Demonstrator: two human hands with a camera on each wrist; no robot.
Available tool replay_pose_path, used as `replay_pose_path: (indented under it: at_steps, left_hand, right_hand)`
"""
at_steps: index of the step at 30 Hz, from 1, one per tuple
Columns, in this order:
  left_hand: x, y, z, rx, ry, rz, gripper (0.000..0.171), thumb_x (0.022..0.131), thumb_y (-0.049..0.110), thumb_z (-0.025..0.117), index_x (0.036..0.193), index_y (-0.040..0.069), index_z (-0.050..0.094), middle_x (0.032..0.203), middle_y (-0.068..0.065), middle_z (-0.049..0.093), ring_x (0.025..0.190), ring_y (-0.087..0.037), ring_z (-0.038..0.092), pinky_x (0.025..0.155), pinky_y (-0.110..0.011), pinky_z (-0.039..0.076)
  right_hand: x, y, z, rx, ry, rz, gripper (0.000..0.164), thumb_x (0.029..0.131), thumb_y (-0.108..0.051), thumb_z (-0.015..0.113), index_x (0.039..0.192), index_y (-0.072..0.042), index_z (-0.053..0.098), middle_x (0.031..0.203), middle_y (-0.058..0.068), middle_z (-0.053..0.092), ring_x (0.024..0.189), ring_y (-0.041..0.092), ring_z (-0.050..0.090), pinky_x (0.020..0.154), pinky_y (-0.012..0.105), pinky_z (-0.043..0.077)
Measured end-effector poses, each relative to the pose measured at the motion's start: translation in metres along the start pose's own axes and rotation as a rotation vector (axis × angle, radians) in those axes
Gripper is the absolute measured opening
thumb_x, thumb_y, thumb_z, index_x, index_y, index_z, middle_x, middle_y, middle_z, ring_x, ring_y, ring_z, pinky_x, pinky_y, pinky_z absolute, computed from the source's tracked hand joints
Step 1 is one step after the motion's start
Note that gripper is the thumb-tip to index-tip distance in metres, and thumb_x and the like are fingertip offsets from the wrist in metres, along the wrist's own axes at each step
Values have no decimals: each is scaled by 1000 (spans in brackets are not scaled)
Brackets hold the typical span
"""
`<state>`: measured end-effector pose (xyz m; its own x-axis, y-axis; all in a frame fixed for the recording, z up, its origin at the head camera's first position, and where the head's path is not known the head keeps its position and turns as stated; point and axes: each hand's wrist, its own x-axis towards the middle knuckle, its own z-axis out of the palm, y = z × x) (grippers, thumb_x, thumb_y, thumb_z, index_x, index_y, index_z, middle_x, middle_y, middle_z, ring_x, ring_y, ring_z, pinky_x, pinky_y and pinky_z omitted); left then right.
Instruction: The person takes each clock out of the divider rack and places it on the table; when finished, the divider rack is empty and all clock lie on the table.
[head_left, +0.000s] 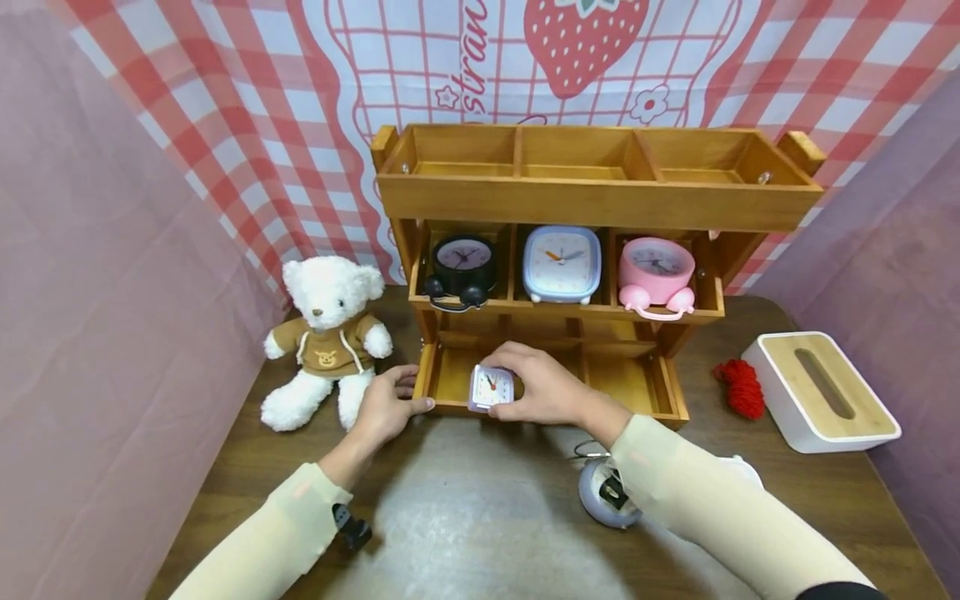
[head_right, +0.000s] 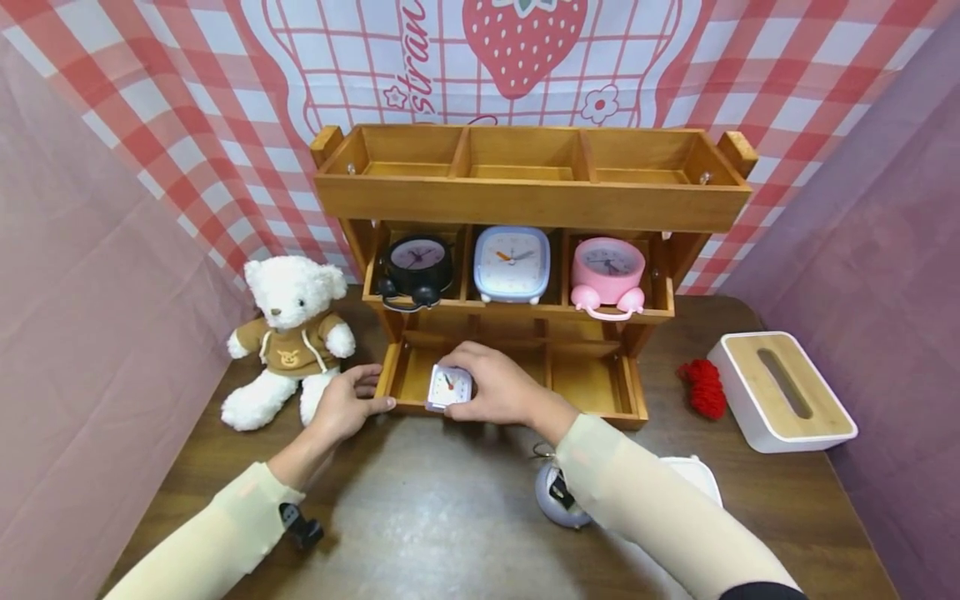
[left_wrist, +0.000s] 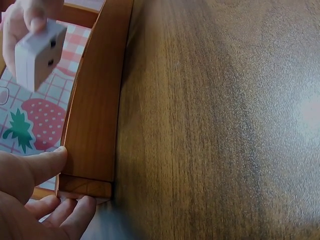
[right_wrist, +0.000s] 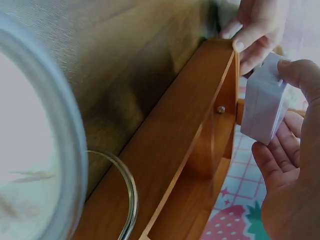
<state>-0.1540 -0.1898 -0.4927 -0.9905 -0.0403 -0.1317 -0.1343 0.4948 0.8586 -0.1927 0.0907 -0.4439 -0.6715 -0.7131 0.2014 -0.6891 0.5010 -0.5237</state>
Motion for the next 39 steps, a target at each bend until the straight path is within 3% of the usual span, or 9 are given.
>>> replay_pose_path:
  at_steps: [9,19,29,39]
  left_hand:
    - [0,2,1,14,0,-12,63,85,5,82,142,-5,55,130,-24,66,113,-38,68,94,-45,58]
    - [0,2,0,7,-6,-6,63,85,4,81,142,-6,55,129,-26,66,113,-38,68,93,-45,58]
    - [-2,0,2,15,8,-5,62,85,6,82,141,-4,56,129,-25,67,113,-38,67,94,-46,57]
    - [-1,1,1,19,5,3,62,85,6,82,141,-4,56,129,-24,67,113,-38,68,95,-46,57]
  right_hand:
    - [-41,-27,-9,-32,-44,-11,60,76,-37,87,127,-14,68,124,-5,65,100,9,63,84,26,56]
    - [-75,-51,15,-104,17,48,58,73,-38,88,123,-14,71,124,-3,67,109,12,64,92,32,57]
    - [-94,-57,50,-108,20,76,55,75,-36,87,123,-14,71,124,-3,67,113,13,63,93,33,56]
    - [-101,-55,64,-121,-37,88,55,75,-34,87,124,-14,71,123,-5,67,115,13,62,95,34,56]
